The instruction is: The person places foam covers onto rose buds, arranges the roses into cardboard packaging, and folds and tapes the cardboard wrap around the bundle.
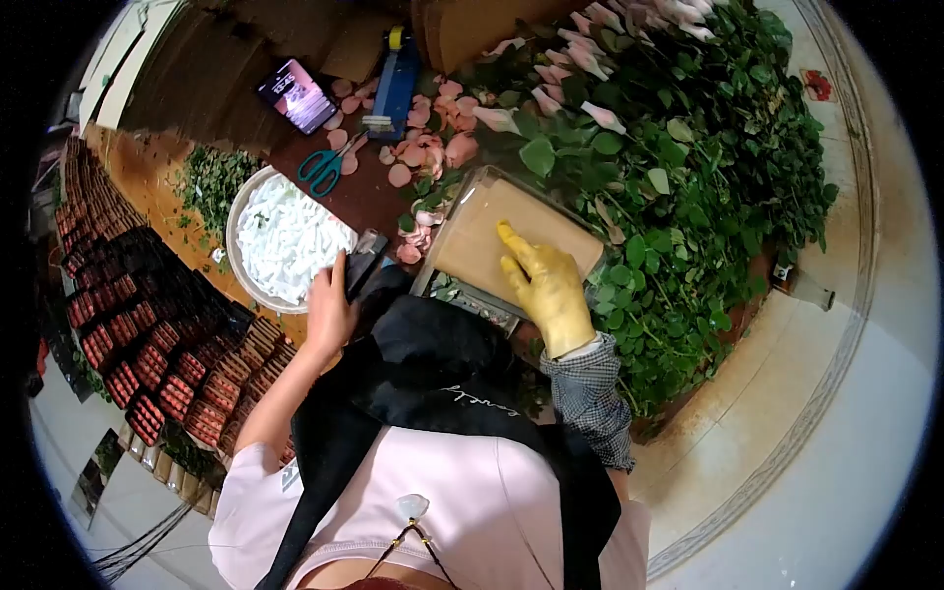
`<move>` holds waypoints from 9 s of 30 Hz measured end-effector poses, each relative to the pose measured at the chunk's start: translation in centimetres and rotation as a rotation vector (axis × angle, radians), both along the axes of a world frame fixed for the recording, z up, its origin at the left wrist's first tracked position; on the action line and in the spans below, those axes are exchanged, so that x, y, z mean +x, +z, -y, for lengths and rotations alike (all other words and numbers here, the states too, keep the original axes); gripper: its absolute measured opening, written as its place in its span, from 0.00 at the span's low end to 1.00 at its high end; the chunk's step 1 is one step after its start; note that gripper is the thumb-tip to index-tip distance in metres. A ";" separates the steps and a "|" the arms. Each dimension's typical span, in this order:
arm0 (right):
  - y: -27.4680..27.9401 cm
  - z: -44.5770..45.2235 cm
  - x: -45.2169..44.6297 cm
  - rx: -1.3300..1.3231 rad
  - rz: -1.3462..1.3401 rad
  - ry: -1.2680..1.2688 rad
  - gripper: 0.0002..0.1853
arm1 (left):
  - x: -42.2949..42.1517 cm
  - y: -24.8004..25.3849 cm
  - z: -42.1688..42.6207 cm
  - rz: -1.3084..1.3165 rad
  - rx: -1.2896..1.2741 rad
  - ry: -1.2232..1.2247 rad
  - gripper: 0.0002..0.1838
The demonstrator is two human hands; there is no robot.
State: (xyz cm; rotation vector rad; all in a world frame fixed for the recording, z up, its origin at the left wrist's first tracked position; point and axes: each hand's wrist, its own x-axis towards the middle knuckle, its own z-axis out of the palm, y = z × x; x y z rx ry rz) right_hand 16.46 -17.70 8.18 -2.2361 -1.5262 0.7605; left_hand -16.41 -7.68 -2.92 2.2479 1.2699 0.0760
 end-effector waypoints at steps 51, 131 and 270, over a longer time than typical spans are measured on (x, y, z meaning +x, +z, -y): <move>-0.7 0.5 -1.1 0.151 0.083 -0.044 0.23 | 3.6 4.0 -1.2 0.035 0.433 -0.404 0.34; 2.5 17.3 -0.6 -0.571 0.110 -0.521 0.25 | 22.6 5.6 0.8 0.325 0.141 -0.941 0.14; -2.4 17.0 -3.4 0.515 -1.238 -1.346 0.17 | 38.0 6.7 6.2 0.246 0.737 -1.007 0.47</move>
